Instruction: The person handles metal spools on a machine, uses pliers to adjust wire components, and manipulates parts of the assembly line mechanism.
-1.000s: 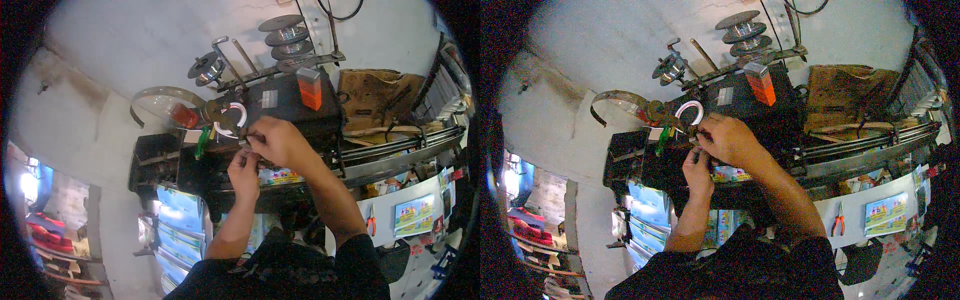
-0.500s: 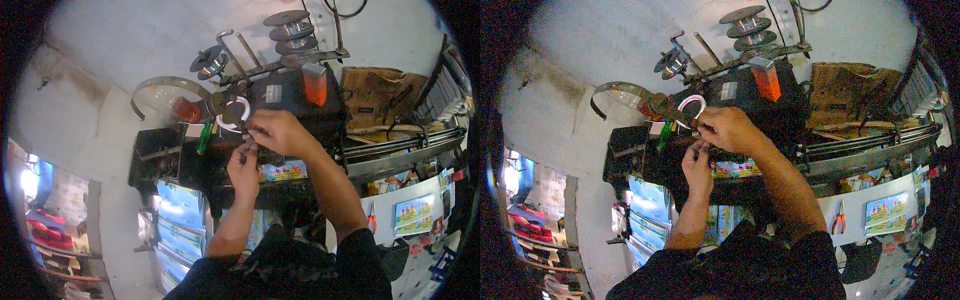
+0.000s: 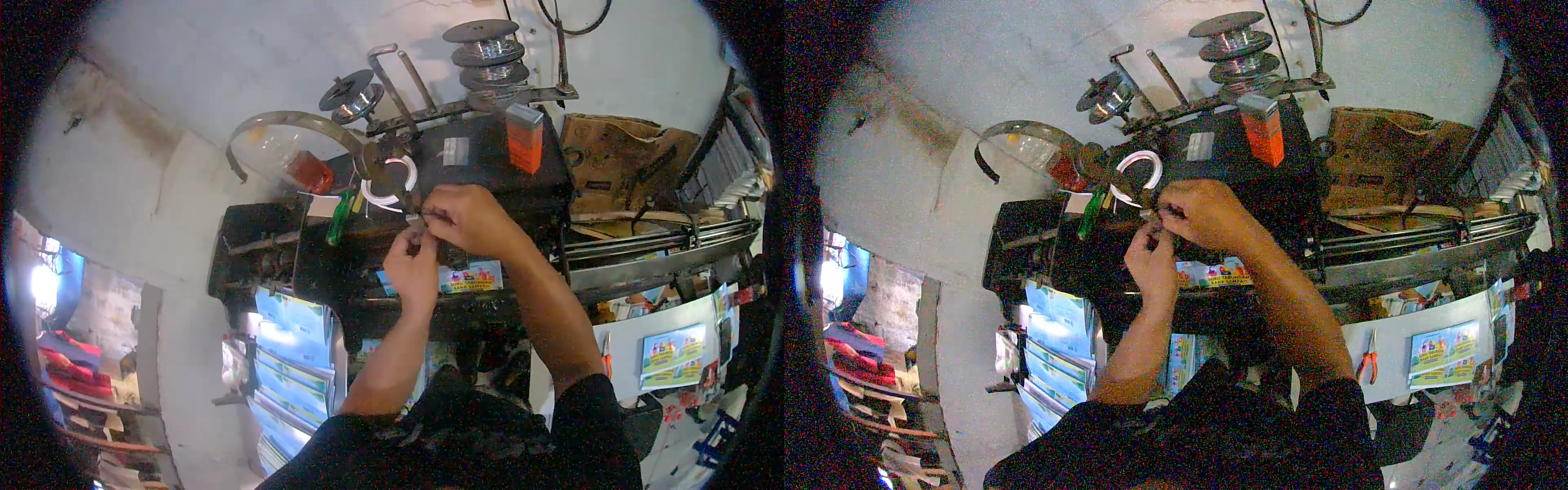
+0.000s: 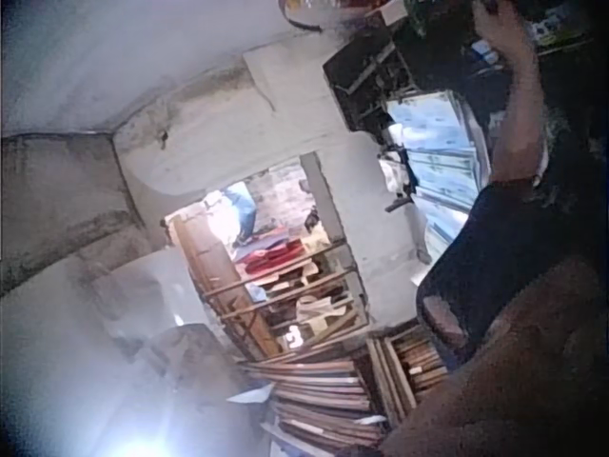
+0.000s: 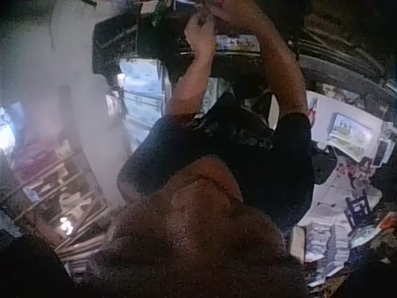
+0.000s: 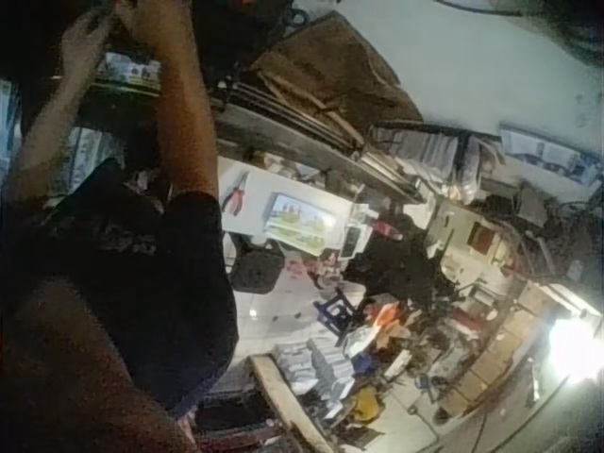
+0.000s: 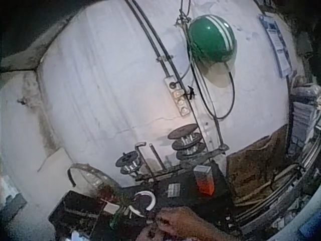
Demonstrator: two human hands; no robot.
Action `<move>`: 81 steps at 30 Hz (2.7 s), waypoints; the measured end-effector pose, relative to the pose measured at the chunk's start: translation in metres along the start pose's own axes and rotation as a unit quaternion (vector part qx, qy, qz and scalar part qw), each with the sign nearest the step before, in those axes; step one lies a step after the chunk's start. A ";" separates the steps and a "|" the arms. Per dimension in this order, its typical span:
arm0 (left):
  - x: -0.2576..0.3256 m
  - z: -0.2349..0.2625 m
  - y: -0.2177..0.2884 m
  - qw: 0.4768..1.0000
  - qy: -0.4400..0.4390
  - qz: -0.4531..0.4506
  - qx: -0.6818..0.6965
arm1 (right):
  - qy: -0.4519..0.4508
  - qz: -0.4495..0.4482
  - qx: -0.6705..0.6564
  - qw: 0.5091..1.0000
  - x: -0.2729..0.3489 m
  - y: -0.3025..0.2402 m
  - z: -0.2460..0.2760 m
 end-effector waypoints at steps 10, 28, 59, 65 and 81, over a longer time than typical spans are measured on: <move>0.003 -0.010 -0.020 0.994 0.069 -0.068 0.040 | 0.008 -0.062 0.040 0.997 0.014 0.001 0.005; -0.004 0.027 -0.009 0.989 0.038 -0.142 0.000 | 0.295 -0.306 0.037 0.904 0.064 -0.022 -0.055; -0.003 0.196 -0.025 0.988 0.054 -0.050 0.136 | 0.339 -0.318 0.388 0.796 0.300 -0.027 0.009; 0.001 0.197 -0.082 0.958 -0.031 -0.074 0.274 | 0.236 -0.529 0.526 0.622 0.533 0.003 0.137; 0.225 0.185 -0.120 0.994 -0.065 0.021 -0.085 | 0.152 -0.609 -0.053 0.777 0.446 -0.036 0.153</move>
Point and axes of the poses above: each hand's wrist, its own x-axis away from the middle knuckle, its own z-axis out of the back of the hand, y = z × x, the point moved 4 cm from there along -x, towards the middle knuckle, and after that the axes turned 11 degrees about y, right-handed, at the moved point
